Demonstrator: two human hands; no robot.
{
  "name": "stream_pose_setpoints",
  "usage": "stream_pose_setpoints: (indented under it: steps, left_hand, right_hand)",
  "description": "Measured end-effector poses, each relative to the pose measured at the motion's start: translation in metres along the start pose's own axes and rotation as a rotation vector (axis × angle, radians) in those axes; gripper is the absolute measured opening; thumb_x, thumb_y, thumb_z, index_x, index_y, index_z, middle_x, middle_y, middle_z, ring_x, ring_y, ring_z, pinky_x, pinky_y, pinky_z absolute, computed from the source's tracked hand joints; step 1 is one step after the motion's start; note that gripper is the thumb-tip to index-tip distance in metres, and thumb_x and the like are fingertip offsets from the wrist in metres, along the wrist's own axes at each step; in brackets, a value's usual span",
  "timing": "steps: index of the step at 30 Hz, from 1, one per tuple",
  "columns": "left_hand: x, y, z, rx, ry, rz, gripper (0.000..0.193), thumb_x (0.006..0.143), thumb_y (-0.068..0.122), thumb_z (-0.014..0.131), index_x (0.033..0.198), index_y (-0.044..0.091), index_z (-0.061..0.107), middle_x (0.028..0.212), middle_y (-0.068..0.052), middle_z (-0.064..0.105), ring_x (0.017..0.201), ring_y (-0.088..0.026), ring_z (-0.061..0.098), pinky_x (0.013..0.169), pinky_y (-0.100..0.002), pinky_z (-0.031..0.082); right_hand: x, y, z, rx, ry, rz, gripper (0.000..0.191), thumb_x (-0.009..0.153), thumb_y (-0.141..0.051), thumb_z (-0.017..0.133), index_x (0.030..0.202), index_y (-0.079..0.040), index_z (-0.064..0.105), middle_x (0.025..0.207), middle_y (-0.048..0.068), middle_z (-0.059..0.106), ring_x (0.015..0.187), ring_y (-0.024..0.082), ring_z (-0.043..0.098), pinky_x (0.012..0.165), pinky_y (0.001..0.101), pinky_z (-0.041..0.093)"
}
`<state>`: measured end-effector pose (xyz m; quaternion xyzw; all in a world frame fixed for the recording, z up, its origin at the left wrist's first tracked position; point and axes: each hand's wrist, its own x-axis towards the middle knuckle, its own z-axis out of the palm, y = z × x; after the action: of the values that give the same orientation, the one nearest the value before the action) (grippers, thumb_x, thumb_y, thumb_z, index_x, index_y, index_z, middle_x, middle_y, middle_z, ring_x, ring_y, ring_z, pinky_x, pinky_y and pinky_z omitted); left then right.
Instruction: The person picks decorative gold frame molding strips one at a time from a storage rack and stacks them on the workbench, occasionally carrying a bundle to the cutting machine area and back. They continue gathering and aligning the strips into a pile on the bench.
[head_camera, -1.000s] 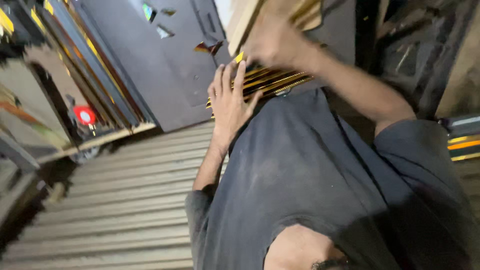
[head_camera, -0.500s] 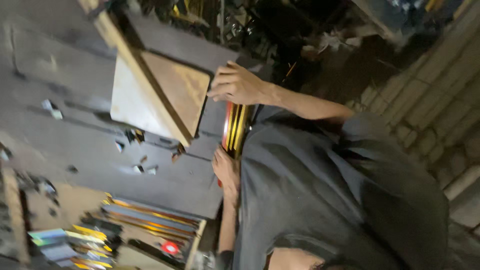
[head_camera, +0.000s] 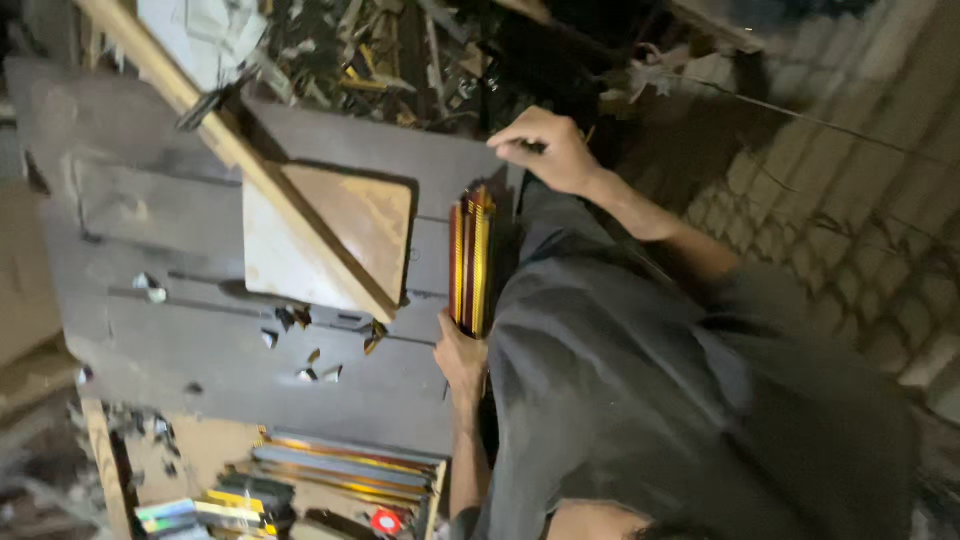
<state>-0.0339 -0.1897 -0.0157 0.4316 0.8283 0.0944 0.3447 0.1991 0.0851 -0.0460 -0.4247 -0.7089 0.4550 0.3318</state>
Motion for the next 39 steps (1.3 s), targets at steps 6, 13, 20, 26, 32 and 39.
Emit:
stream_pose_setpoints:
  steps: [6,13,20,26,32,39]
  left_hand:
    - [0.012,0.037,-0.04,-0.372,0.02,-0.103,0.069,0.063,0.019,0.088,0.118,0.002,0.051,0.102,-0.026,0.074,0.097,-0.04,0.075,0.081,-0.046,0.06]
    - [0.049,0.088,-0.049,-0.729,0.342,0.556,0.068,0.094,0.018,0.073,0.149,-0.003,0.04,0.134,-0.024,0.065,0.125,-0.034,0.066,0.108,-0.042,0.051]
    - [0.077,0.082,-0.012,-0.849,0.534,0.663,0.045,0.096,0.044,0.061,0.118,0.005,0.059,0.107,-0.01,0.066,0.097,-0.021,0.068,0.089,-0.037,0.053]
    - [0.094,0.083,-0.008,-1.0,0.352,0.533,0.058,0.101,0.031,0.069,0.144,-0.004,0.052,0.135,-0.016,0.067,0.119,-0.027,0.07,0.105,-0.039,0.059]
    - [0.1,0.129,-0.018,-0.559,0.02,0.156,0.074,0.077,0.015,0.078,0.141,-0.005,0.047,0.117,-0.021,0.074,0.11,-0.029,0.075,0.091,-0.036,0.059]
    - [0.138,0.196,0.013,-0.684,-0.257,0.279,0.095,0.077,0.007,0.085,0.147,0.0,0.022,0.125,-0.022,0.062,0.116,-0.035,0.065,0.098,-0.04,0.053]
  right_hand:
    - [0.002,-0.058,0.027,0.651,-0.193,-0.075,0.083,0.097,-0.035,0.081,0.16,-0.013,0.034,0.151,0.006,0.048,0.137,0.015,0.046,0.108,0.03,0.045]
    - [-0.011,-0.118,0.1,0.415,-0.432,-0.268,0.065,0.091,-0.023,0.082,0.144,-0.01,0.047,0.136,0.006,0.057,0.126,0.019,0.06,0.107,0.0348,0.054]
    - [-0.028,-0.065,0.125,0.643,-0.427,-0.419,0.049,0.09,-0.018,0.076,0.132,-0.005,0.053,0.125,0.008,0.065,0.113,0.02,0.065,0.098,0.0346,0.054]
    - [-0.014,-0.043,0.139,0.444,-0.317,-0.336,0.08,0.09,-0.009,0.083,0.149,0.002,0.03,0.13,0.012,0.06,0.119,0.022,0.064,0.102,0.0405,0.054]
    - [0.003,-0.026,0.106,0.985,-0.124,0.103,0.086,0.084,0.002,0.085,0.145,-0.012,0.025,0.129,0.009,0.057,0.103,0.02,0.069,0.093,0.0393,0.065]
    - [0.064,-0.002,0.017,0.894,0.248,0.47,0.11,0.073,0.012,0.081,0.157,-0.022,0.02,0.113,0.01,0.057,0.087,0.026,0.069,0.068,0.0451,0.064]
